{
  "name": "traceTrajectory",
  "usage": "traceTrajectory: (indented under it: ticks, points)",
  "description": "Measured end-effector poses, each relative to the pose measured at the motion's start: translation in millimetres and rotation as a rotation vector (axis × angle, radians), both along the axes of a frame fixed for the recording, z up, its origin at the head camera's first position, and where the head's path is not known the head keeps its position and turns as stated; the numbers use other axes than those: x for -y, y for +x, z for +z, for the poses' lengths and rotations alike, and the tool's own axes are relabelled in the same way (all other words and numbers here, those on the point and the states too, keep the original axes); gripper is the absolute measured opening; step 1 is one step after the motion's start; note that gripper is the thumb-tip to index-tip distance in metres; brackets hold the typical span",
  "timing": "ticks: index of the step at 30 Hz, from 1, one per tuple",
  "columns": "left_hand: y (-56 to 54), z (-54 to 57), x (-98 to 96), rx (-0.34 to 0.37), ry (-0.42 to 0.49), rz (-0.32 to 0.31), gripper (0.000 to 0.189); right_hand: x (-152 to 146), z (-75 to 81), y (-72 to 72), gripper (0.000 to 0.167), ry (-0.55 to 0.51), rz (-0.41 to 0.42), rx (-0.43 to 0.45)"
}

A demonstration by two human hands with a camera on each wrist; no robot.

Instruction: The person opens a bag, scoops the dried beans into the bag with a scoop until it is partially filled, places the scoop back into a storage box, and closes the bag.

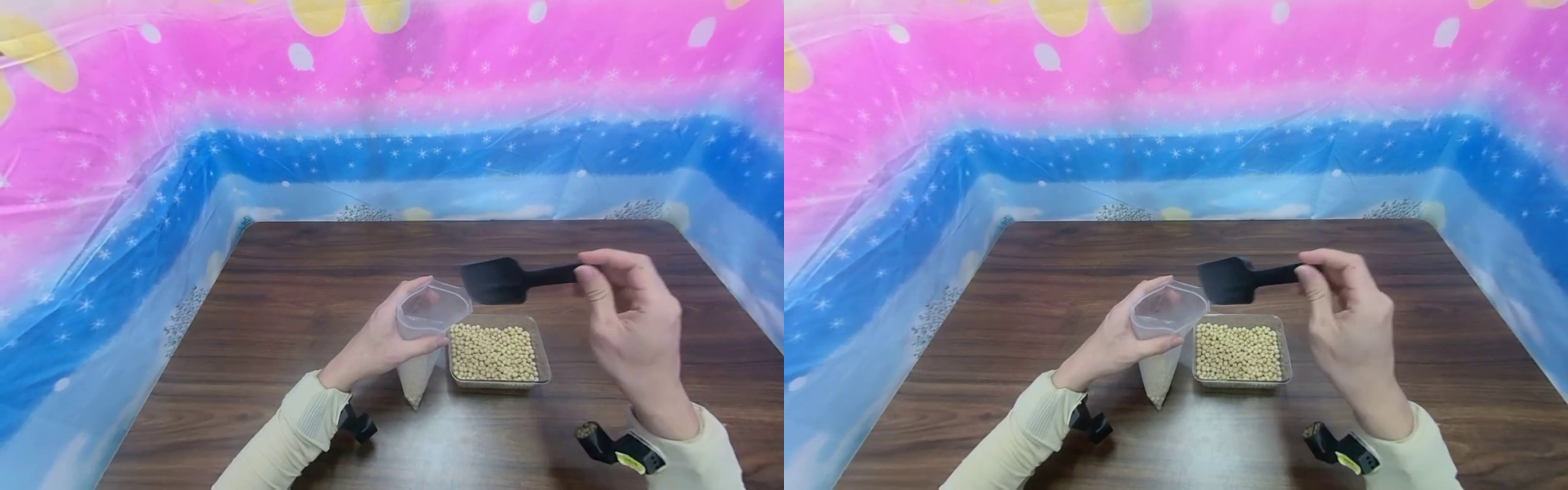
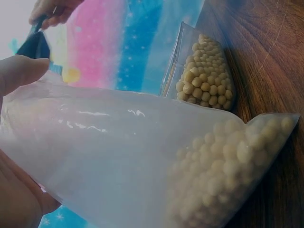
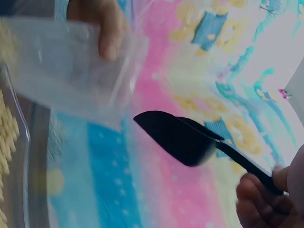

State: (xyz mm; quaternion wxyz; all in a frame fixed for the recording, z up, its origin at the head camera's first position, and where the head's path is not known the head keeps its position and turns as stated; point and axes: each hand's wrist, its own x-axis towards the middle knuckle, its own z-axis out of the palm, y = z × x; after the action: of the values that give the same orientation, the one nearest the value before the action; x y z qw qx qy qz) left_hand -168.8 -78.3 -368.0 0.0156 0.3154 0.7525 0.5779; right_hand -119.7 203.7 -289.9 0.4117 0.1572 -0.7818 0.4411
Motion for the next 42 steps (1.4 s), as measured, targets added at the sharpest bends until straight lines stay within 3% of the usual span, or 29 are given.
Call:
traceTrajectory:
  ticks: [3, 5, 9, 12, 17, 23, 30, 42]
  points:
    - [0.1, 0.5, -0.4, -0.005, -0.002, 0.003, 0.081, -12, 1.9, -2.1, 0.016, 0.095, -0.108, 0.034]
    - [0.4, 0.8, -0.3, -0.004, 0.001, 0.003, 0.081, -19, 0.7, -3.6, 0.015, 0.196, -0.14, 0.122]
    - [0.8, 0.5, -0.1, 0.002, 0.0, 0.002, 0.081, -25, -6.3, -8.4, 0.012, 0.383, -0.1, 0.354]
    - [0.4, -0.1, -0.3, 0.007, 0.004, -0.003, 0.081, -25, -12.2, -12.7, 0.013, 0.444, -0.057, 0.502]
    - [-0.1, -0.9, -0.6, 0.008, 0.011, -0.002, 0.081, -29, -18.6, -21.6, 0.013, 0.492, 0.009, 0.671]
    - [-0.4, -0.9, -0.5, 0.006, 0.006, 0.004, 0.08, -49, -32.6, -40.9, 0.017, 0.387, 0.183, 0.889]
    - [-0.6, -0.6, -0.2, 0.019, 0.001, 0.0, 0.08, -57, -59.0, -60.2, 0.022, 0.16, 0.41, 1.002]
    - [-0.3, -0.9, -0.8, 0.012, 0.002, 0.003, 0.08, -67, -88.9, -77.7, 0.025, 0.014, 0.422, 1.105]
